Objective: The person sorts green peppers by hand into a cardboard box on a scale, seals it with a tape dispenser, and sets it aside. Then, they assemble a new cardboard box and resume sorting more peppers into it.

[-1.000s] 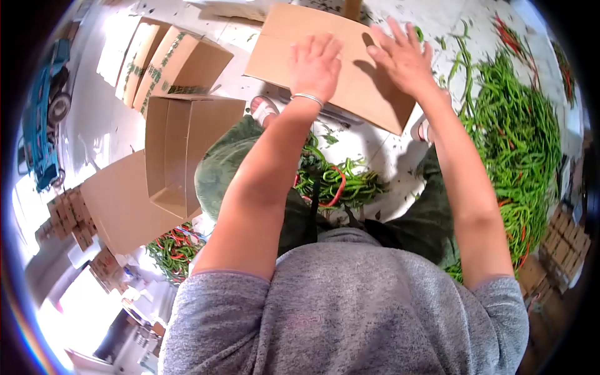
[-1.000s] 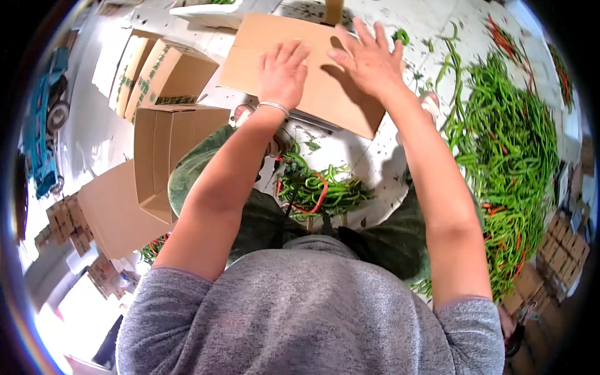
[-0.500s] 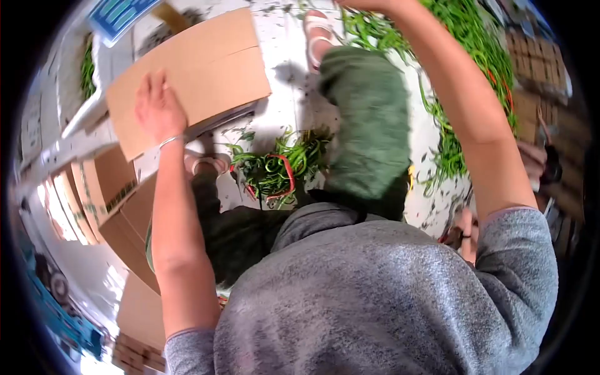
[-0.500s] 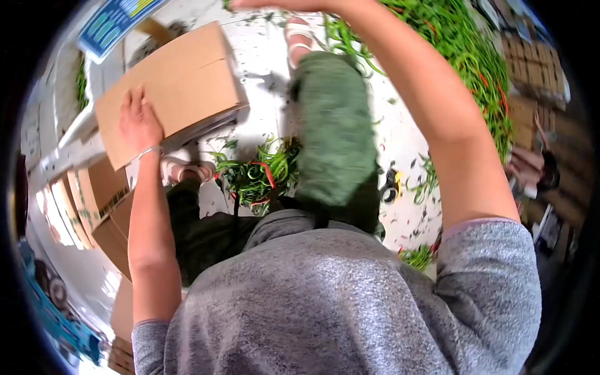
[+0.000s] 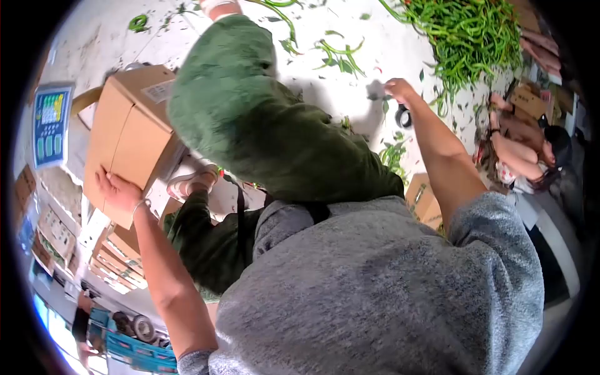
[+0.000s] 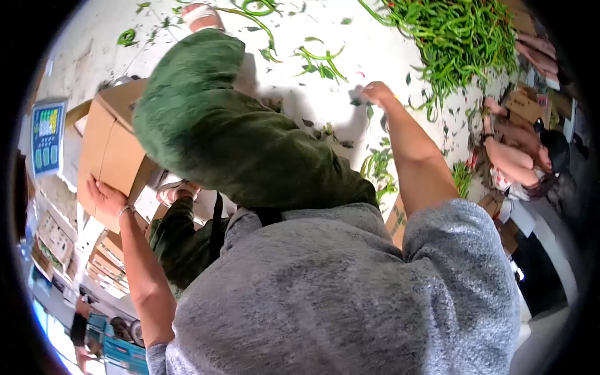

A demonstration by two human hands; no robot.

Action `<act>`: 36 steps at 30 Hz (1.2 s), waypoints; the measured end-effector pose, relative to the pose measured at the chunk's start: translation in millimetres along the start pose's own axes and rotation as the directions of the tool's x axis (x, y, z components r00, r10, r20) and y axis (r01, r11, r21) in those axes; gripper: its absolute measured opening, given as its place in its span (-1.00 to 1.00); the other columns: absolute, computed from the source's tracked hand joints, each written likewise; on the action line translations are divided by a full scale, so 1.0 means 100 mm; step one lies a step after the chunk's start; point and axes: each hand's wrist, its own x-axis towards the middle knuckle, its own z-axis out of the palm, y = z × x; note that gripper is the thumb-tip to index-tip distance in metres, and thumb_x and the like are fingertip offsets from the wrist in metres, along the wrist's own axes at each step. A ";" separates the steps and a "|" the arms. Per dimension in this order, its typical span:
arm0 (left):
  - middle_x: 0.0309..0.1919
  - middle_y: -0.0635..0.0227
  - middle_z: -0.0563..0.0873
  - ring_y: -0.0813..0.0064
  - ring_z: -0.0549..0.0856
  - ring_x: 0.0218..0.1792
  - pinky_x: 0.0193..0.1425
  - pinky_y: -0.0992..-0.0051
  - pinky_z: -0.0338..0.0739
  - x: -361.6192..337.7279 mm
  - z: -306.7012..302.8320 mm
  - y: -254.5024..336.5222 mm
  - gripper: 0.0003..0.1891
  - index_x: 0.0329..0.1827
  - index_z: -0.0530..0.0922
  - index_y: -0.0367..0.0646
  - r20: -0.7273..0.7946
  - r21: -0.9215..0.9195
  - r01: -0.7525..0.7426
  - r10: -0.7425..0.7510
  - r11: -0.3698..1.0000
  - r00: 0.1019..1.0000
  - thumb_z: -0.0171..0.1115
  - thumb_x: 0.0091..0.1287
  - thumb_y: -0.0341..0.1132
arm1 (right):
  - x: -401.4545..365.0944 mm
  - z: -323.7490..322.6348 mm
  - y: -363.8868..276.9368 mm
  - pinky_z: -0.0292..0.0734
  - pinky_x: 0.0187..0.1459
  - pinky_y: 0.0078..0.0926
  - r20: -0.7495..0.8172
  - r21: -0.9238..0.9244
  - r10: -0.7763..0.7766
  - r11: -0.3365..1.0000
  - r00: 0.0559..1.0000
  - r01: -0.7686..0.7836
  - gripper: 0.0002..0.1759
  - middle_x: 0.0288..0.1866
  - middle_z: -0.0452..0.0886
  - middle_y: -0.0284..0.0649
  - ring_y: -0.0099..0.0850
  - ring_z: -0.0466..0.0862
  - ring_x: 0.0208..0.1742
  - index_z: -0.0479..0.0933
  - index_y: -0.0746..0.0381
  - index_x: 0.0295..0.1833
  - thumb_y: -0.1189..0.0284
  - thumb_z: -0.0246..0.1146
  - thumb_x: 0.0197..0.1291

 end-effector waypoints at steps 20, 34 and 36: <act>0.07 0.32 0.54 0.34 0.57 -0.06 0.01 0.33 0.54 0.12 0.09 0.13 -0.53 0.44 0.20 0.14 0.140 -0.116 0.681 -0.667 0.723 0.732 -0.21 0.45 -0.19 | 0.19 0.41 2.42 0.35 0.23 -0.43 -0.236 0.408 0.394 0.870 0.888 -0.277 0.10 0.36 0.32 0.02 -0.23 0.40 0.32 -0.17 0.31 0.50 0.50 0.39 -0.08; 0.45 0.20 0.13 0.24 0.21 0.40 0.45 0.35 0.00 0.14 -0.27 0.17 -0.29 0.53 -0.14 -0.03 0.510 -0.070 0.773 -0.643 0.631 0.572 -0.12 0.45 0.04 | 0.73 1.15 1.94 0.63 -0.25 -0.31 -0.270 0.614 0.609 0.705 0.746 -0.354 -0.39 -0.11 0.58 0.06 -0.14 0.66 -0.17 0.35 0.39 0.09 0.39 0.41 -0.05; 0.47 0.11 0.05 0.19 0.11 0.45 0.48 0.34 -0.05 0.12 -0.27 -0.29 -0.30 0.53 -0.11 -0.06 0.509 -0.016 0.575 -0.488 0.818 0.709 -0.14 0.45 0.06 | 0.51 0.89 1.71 0.67 -0.39 -0.34 -0.225 0.783 0.573 0.588 0.788 -0.204 -0.53 -0.15 0.58 0.03 -0.19 0.66 -0.28 0.36 0.38 0.03 0.50 0.33 -0.01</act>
